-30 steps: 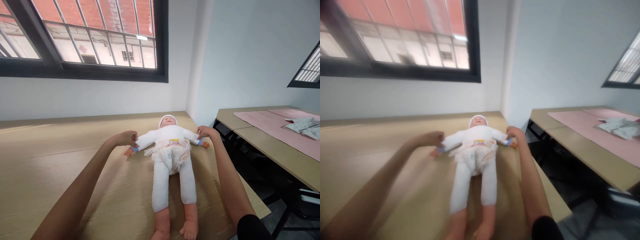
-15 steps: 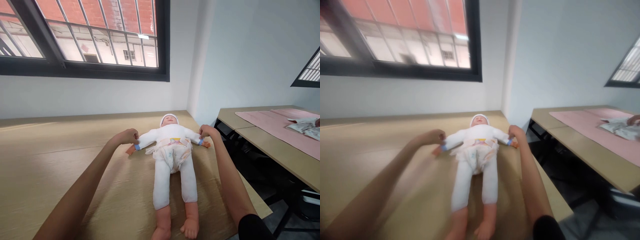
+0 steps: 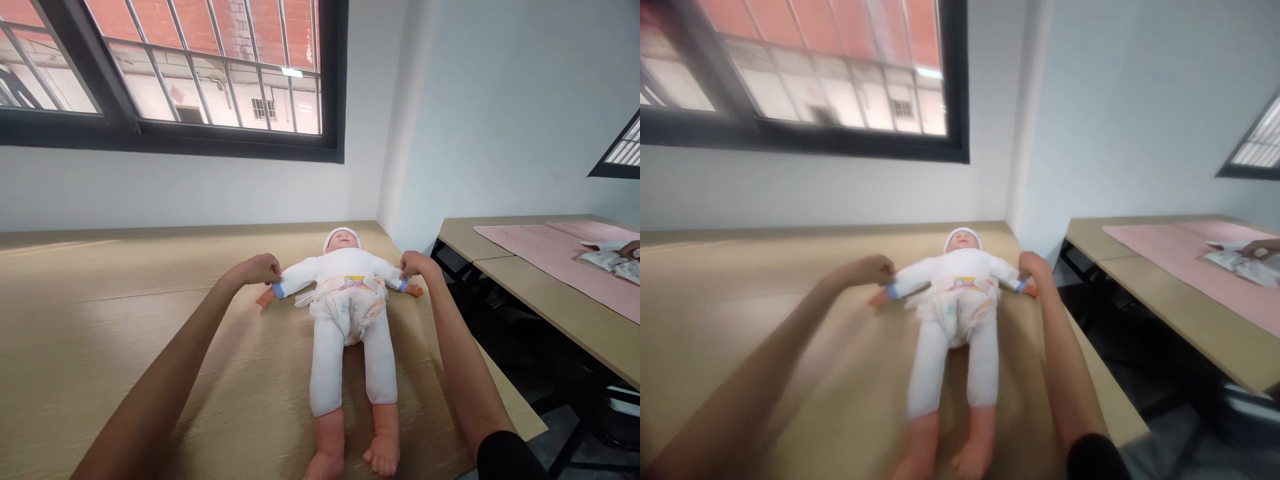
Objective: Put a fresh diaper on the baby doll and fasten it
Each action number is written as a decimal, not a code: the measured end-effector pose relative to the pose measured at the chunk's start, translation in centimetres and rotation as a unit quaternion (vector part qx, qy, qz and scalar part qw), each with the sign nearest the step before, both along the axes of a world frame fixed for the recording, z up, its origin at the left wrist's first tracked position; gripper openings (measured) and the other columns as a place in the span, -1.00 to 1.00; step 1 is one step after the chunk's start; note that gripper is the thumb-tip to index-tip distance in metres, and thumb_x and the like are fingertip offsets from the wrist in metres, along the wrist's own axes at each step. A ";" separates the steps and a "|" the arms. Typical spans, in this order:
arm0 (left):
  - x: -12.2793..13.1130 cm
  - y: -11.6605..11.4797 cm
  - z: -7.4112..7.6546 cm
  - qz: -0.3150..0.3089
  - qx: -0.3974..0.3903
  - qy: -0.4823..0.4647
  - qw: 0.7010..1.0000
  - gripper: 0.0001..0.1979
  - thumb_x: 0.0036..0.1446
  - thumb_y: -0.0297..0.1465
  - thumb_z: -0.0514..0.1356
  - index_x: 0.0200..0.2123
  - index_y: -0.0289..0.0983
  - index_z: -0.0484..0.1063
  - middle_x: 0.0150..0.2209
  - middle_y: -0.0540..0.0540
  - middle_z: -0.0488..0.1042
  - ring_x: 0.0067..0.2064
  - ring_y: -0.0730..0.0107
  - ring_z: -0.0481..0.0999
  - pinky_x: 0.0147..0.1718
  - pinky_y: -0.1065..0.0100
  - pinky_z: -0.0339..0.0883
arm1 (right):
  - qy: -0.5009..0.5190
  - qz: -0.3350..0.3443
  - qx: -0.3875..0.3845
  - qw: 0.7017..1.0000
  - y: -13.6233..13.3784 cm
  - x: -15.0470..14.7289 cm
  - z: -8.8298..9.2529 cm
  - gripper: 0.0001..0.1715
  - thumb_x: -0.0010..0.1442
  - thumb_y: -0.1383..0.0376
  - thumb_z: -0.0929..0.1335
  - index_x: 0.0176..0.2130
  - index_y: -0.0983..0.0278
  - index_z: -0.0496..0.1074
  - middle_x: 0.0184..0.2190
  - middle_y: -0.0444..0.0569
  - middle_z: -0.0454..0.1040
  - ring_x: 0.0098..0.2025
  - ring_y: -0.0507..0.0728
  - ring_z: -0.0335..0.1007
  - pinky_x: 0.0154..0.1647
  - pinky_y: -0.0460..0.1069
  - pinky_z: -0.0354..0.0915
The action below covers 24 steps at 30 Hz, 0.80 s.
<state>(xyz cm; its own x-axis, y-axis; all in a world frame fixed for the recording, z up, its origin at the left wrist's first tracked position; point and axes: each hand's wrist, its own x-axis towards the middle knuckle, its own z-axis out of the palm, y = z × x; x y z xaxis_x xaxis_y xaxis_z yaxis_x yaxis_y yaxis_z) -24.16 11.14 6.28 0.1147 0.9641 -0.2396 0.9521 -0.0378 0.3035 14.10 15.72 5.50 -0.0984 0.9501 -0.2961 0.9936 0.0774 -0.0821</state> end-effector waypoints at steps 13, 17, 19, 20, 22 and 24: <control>-1.1 0.1 -0.3 -0.001 -0.004 0.018 1.000 -0.79 -0.30 -0.29 0.10 -0.51 -0.26 0.36 -0.38 -0.11 0.49 -0.29 0.22 0.45 -0.38 0.34 0.24 | -0.017 -0.009 -0.002 1.000 0.2 0.2 -0.3 -0.77 0.00 0.37 0.47 -0.27 0.40 0.52 -0.17 0.10 0.54 -0.18 0.16 0.47 -0.35 -0.09 0.27; -0.7 -0.2 0.2 -0.002 -0.014 0.030 0.999 -0.76 -0.29 -0.28 0.11 -0.47 -0.27 0.37 -0.32 -0.14 0.50 -0.25 0.18 0.46 -0.35 0.32 0.25 | -0.024 -0.018 -0.008 1.000 0.2 -0.1 -0.3 -0.72 -0.01 0.38 0.46 -0.22 0.41 0.50 -0.14 0.12 0.53 -0.17 0.17 0.48 -0.35 -0.09 0.28; -0.3 -0.4 0.4 -0.001 -0.014 0.030 0.999 -0.73 -0.29 -0.25 0.13 -0.45 -0.27 0.36 -0.29 -0.14 0.50 -0.22 0.16 0.45 -0.34 0.32 0.24 | -0.025 -0.017 -0.012 0.999 0.1 -0.1 -0.2 -0.73 0.01 0.38 0.45 -0.22 0.40 0.50 -0.15 0.11 0.53 -0.17 0.16 0.48 -0.36 -0.09 0.28; 0.0 -0.5 0.5 0.000 -0.010 0.031 0.999 -0.71 -0.28 -0.22 0.15 -0.44 -0.27 0.36 -0.27 -0.15 0.49 -0.22 0.16 0.45 -0.35 0.32 0.24 | -0.025 -0.016 -0.013 0.999 0.1 -0.1 -0.2 -0.74 0.01 0.38 0.45 -0.22 0.40 0.49 -0.16 0.11 0.54 -0.16 0.16 0.48 -0.36 -0.09 0.27; 0.4 -0.6 0.5 0.007 0.006 0.038 0.999 -0.64 -0.30 -0.16 0.19 -0.41 -0.27 0.34 -0.24 -0.16 0.48 -0.22 0.15 0.44 -0.36 0.32 0.22 | -0.025 -0.014 -0.013 1.000 0.0 -0.1 -0.1 -0.75 0.02 0.38 0.45 -0.23 0.40 0.49 -0.15 0.11 0.54 -0.15 0.17 0.47 -0.36 -0.09 0.27; 0.7 -0.5 0.4 0.012 0.021 0.043 0.999 -0.61 -0.33 -0.16 0.22 -0.40 -0.27 0.32 -0.24 -0.16 0.46 -0.23 0.16 0.44 -0.37 0.32 0.22 | -0.024 -0.014 -0.014 1.000 -0.1 -0.1 0.0 -0.75 0.02 0.38 0.45 -0.23 0.40 0.49 -0.14 0.11 0.53 -0.14 0.17 0.47 -0.35 -0.09 0.27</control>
<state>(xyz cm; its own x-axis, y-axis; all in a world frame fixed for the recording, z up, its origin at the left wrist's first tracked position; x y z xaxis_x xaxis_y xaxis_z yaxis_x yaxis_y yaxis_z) -23.45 10.59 6.64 0.0730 0.9755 -0.2075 0.9752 -0.0263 0.2196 13.97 15.67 5.48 -0.0576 0.9435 -0.3263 0.9982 0.0486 -0.0356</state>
